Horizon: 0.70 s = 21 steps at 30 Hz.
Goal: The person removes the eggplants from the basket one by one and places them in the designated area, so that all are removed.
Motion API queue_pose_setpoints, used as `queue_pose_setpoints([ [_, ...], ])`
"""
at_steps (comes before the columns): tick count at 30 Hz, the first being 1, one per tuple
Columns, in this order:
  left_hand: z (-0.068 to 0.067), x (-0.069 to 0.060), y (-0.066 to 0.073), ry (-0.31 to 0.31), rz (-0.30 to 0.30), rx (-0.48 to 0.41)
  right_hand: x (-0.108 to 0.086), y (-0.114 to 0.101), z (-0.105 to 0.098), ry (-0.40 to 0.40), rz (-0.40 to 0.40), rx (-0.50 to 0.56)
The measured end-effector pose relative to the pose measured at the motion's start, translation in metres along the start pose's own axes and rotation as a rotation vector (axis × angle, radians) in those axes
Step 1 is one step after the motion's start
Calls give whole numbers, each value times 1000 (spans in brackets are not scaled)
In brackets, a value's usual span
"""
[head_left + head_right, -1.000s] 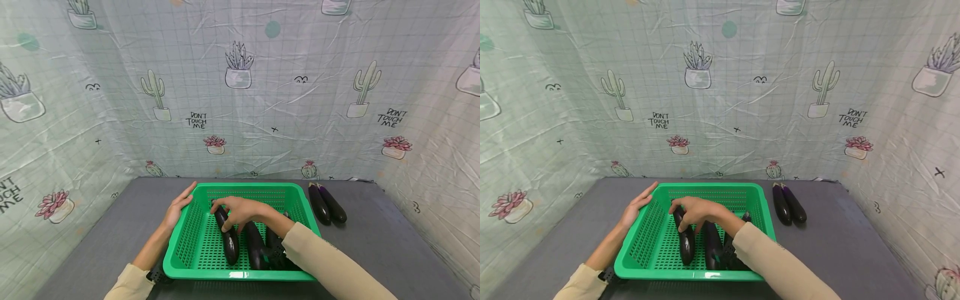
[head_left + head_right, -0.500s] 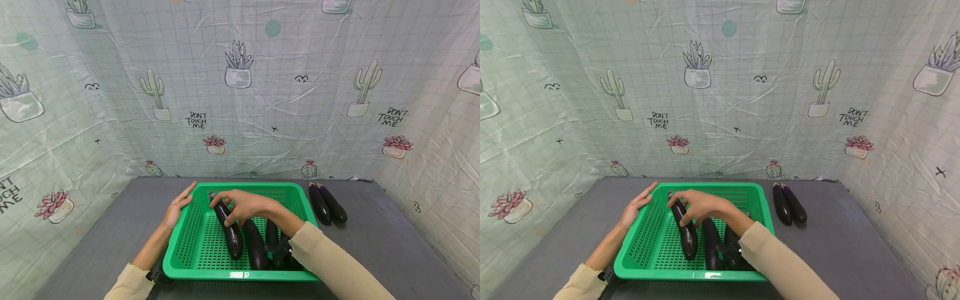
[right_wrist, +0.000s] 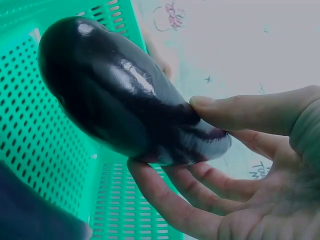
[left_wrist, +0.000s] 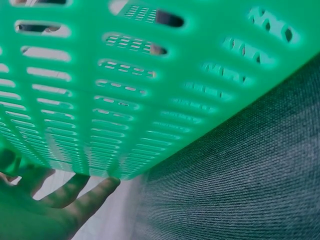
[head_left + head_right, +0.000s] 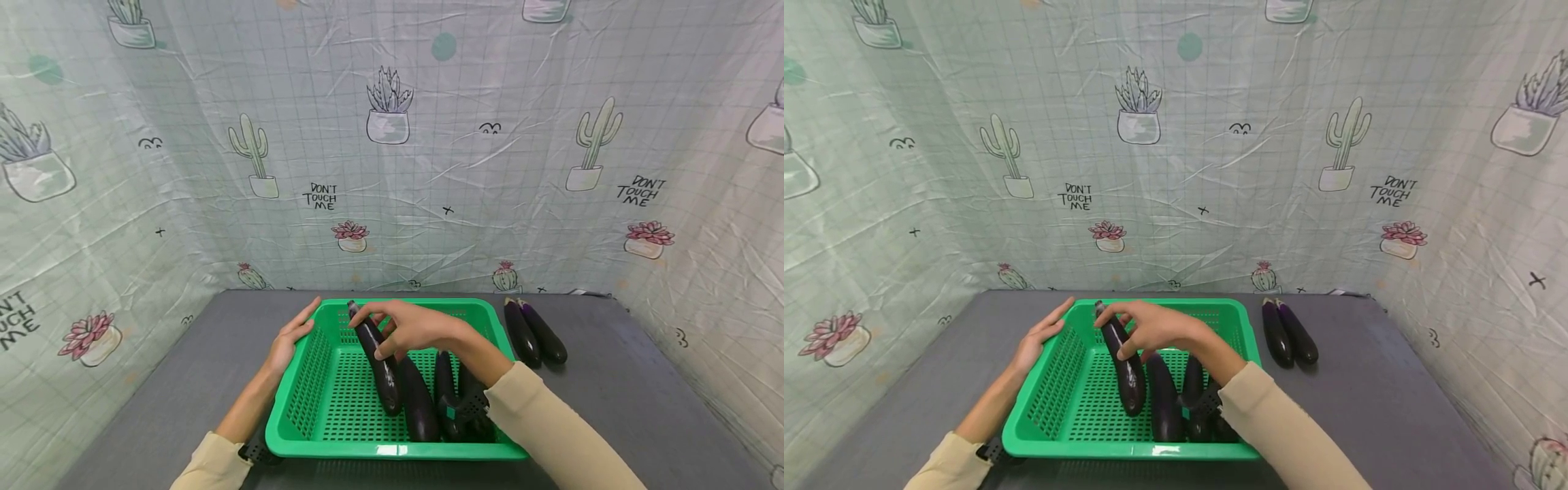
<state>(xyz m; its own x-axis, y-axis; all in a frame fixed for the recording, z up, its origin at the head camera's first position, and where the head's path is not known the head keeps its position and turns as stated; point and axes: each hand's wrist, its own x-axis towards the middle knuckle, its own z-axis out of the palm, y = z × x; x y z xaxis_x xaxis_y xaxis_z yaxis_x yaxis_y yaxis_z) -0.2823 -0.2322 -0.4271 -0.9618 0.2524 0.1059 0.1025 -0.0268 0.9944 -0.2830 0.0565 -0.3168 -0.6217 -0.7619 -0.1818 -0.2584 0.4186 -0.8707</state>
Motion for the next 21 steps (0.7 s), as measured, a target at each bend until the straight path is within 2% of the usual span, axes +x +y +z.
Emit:
queue_pose_setpoints([
  [3,0,0,-1,4,6,23,-4,0,-3,15,-4,2],
  [9,1,-1,-2,5,8,-8,-14,4,-7,51,-17,27],
  [21,2,-4,-2,22,30,-12,-37,6,-17,118,-78,13],
])
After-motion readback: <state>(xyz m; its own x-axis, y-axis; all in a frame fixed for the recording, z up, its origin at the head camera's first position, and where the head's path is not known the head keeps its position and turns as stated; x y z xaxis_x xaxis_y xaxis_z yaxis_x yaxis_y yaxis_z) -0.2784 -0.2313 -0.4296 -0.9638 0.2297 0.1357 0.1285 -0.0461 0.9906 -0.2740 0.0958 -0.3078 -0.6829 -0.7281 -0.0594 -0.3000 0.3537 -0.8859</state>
